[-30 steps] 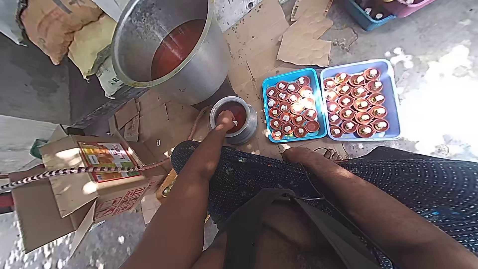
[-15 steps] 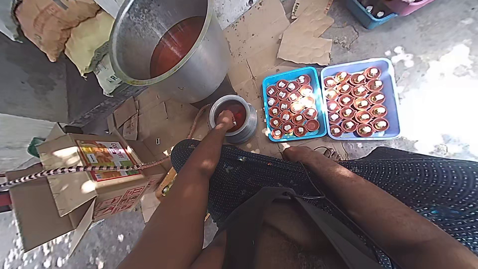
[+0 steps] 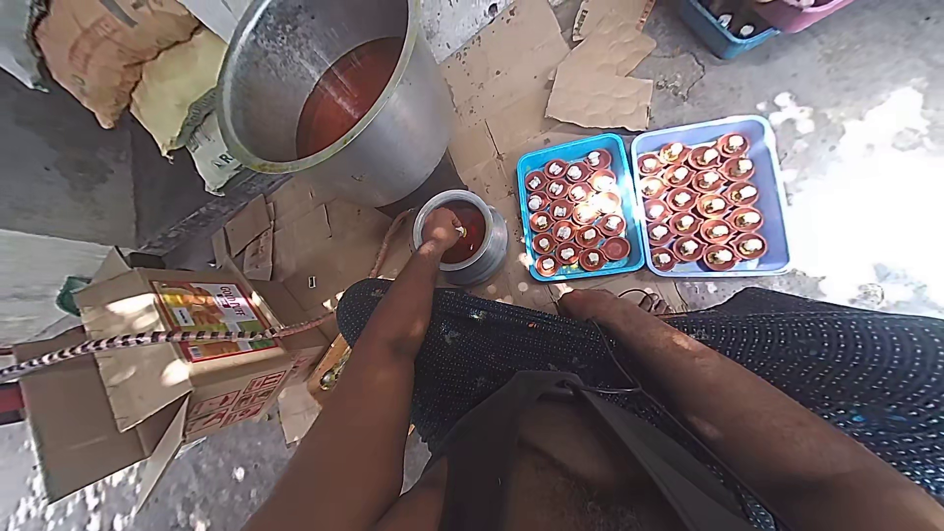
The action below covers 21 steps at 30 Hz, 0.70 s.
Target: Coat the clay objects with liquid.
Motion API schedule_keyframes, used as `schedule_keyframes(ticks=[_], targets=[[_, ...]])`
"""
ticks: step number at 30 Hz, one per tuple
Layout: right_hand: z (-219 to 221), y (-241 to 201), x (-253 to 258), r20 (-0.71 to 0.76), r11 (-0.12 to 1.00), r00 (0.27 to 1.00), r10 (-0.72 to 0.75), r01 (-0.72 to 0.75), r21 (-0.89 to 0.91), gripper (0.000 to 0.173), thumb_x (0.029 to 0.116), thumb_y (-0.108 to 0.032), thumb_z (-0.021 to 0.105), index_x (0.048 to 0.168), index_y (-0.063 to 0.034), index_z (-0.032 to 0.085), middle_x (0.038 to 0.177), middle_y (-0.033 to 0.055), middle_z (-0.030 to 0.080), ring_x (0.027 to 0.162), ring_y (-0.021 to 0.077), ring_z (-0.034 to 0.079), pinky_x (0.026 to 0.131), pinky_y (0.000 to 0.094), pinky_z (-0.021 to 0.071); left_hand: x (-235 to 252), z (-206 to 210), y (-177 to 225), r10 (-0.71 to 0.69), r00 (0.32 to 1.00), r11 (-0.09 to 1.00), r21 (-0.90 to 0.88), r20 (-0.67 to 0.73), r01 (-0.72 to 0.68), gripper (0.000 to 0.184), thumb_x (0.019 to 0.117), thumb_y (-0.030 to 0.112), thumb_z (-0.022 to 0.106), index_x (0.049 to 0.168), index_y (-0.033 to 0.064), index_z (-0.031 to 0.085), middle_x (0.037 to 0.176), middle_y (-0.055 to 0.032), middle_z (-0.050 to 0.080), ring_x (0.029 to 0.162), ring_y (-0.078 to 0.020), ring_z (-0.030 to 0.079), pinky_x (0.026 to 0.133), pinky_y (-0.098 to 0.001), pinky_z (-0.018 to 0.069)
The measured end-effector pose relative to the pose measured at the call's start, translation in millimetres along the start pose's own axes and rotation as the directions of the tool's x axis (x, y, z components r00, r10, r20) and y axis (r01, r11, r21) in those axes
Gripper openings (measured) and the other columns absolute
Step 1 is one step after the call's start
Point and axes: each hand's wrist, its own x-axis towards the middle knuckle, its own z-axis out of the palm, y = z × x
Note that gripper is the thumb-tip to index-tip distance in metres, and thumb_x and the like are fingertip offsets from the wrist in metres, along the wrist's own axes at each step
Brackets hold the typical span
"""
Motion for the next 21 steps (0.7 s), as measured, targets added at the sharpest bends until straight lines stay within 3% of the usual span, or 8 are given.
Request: schedule_keyframes(ticks=[5,12,15,21], targets=[[3,3,7,0.0,1.0,1.0,0.0,0.0,-0.003,0.032,0.1056,-0.027,0.053,0.115,-0.0014,0.068,0.12,0.0267,0.068,0.114,0.0483,0.065,0.087,0.0735,0.049,-4,-8,2,0.033,0.991,0.998,-0.046,-0.127,-0.039,0.023,0.0892,0.017,0.074,0.111,0.0111,0.076,0.116,-0.0132,0.073,0.116,-0.0326,0.067,0.102,-0.0572,0.0521],[1,-1,4,-0.003,1.0,1.0,0.022,-0.022,0.006,0.033,0.1055,-0.029,0.052,0.115,-0.0005,0.067,0.12,0.0281,0.068,0.115,0.049,0.065,0.088,0.0742,0.0484,3,9,-4,0.045,0.999,0.997,0.067,0.024,-0.046,0.025,0.087,0.017,0.076,0.111,0.0116,0.077,0.118,-0.0145,0.072,0.118,-0.0345,0.066,0.1,-0.0602,0.0534],[3,2,8,-0.013,1.0,1.0,0.014,-0.014,-0.001,0.037,0.1078,-0.03,0.046,0.116,0.0002,0.066,0.122,0.0294,0.067,0.117,0.0497,0.064,0.089,0.0749,0.0473,5,14,-6,0.028,0.998,0.997,0.076,0.049,-0.032,0.025,0.0842,0.017,0.078,0.109,0.0122,0.077,0.115,-0.0135,0.074,0.115,-0.0339,0.068,0.098,-0.0604,0.0542],[3,3,12,0.001,1.0,1.0,0.019,-0.019,-0.011,0.035,0.1066,-0.029,0.048,0.114,0.0002,0.066,0.121,0.0286,0.067,0.116,0.0491,0.064,0.088,0.0743,0.0481,5,18,-7,0.018,0.995,0.989,0.142,0.095,-0.032,0.024,0.0803,0.016,0.08,0.104,0.0129,0.078,0.115,-0.0134,0.073,0.115,-0.0337,0.068,0.097,-0.0599,0.0551]])
